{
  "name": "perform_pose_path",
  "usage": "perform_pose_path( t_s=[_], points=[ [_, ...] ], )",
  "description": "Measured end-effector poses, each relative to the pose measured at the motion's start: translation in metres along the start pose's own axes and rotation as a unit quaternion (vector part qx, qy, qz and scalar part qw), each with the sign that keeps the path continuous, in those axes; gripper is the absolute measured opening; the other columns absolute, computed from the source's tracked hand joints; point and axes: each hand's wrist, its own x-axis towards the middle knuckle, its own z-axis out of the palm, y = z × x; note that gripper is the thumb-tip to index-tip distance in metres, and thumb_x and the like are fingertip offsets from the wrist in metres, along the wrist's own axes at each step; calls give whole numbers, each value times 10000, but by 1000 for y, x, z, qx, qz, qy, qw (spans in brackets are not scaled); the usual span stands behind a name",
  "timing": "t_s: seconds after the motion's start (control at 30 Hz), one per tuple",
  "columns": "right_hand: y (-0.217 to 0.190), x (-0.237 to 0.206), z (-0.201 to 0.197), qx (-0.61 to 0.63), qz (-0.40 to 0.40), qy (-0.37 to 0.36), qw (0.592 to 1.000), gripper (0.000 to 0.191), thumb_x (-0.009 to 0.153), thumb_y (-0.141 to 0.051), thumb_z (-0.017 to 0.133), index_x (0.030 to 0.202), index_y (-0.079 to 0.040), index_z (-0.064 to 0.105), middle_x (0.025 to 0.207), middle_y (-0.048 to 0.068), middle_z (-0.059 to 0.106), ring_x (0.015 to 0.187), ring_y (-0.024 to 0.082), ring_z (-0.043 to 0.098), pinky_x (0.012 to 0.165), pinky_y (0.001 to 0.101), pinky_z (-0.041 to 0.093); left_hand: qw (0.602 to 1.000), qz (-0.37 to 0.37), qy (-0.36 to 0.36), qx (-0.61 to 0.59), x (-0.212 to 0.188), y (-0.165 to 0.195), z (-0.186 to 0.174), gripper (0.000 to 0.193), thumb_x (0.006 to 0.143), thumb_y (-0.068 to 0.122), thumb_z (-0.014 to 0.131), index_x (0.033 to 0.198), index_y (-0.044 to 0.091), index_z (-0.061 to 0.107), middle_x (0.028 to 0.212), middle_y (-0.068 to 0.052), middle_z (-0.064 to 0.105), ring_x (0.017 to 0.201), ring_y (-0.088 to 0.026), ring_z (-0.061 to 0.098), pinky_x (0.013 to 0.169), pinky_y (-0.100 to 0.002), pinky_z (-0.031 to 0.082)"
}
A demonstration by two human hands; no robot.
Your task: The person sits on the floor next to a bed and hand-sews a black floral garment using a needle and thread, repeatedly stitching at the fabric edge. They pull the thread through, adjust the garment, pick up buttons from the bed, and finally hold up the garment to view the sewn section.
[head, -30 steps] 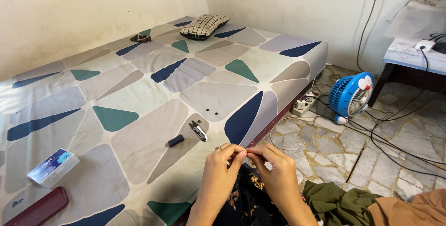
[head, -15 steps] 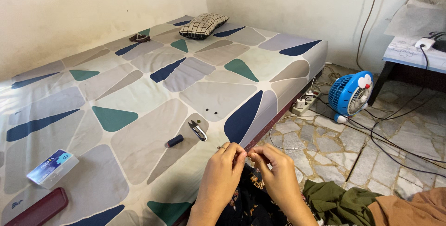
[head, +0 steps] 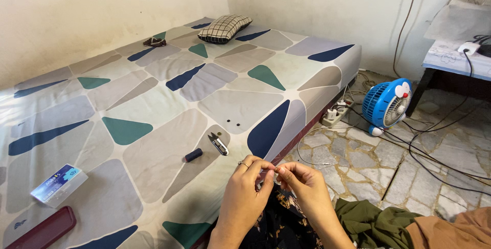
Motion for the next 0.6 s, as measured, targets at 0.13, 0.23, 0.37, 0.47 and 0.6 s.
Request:
perform_pose_path(
  t_s=[0.13,0.23,0.37,0.47,0.6],
  points=[
    [3,0,0,-5,-15,-10,1000,218,934,-170,695,945,34,772,740,19,681,678,84,578,619,236,470,990,101,70,68,1,-8,3,125,799,114,803,874,48,729,879,-54,688,850,-241,676,705,-358,555],
    [6,0,-1,-9,-14,-9,1000,229,936,-177,701,939,39,776,729,17,680,662,83,575,604,234,464,981,140,101,85,0,-13,6,108,782,94,812,850,55,739,853,-41,697,852,-238,668,722,-361,550],
    [7,-1,-2,2,-7,-8,1000,212,923,-152,715,962,42,789,728,17,686,650,83,578,594,233,468,978,143,117,96,-2,-15,9,97,776,73,803,835,53,727,853,-37,695,831,-219,665,706,-348,557],
    [3,0,0,-3,-21,-5,1000,196,908,-124,721,1012,24,794,743,10,695,658,76,586,608,226,488,995,23,98,5,1,-17,11,100,795,76,779,885,55,738,881,-8,697,753,-172,644,607,-315,545],
    [-4,-1,5,-83,-52,33,995,194,892,-108,727,1045,-18,807,745,17,725,647,71,601,593,229,508,982,-49,59,-173,7,-26,13,102,846,121,753,861,23,730,887,8,687,760,-98,596,566,-240,479]
  ],
)
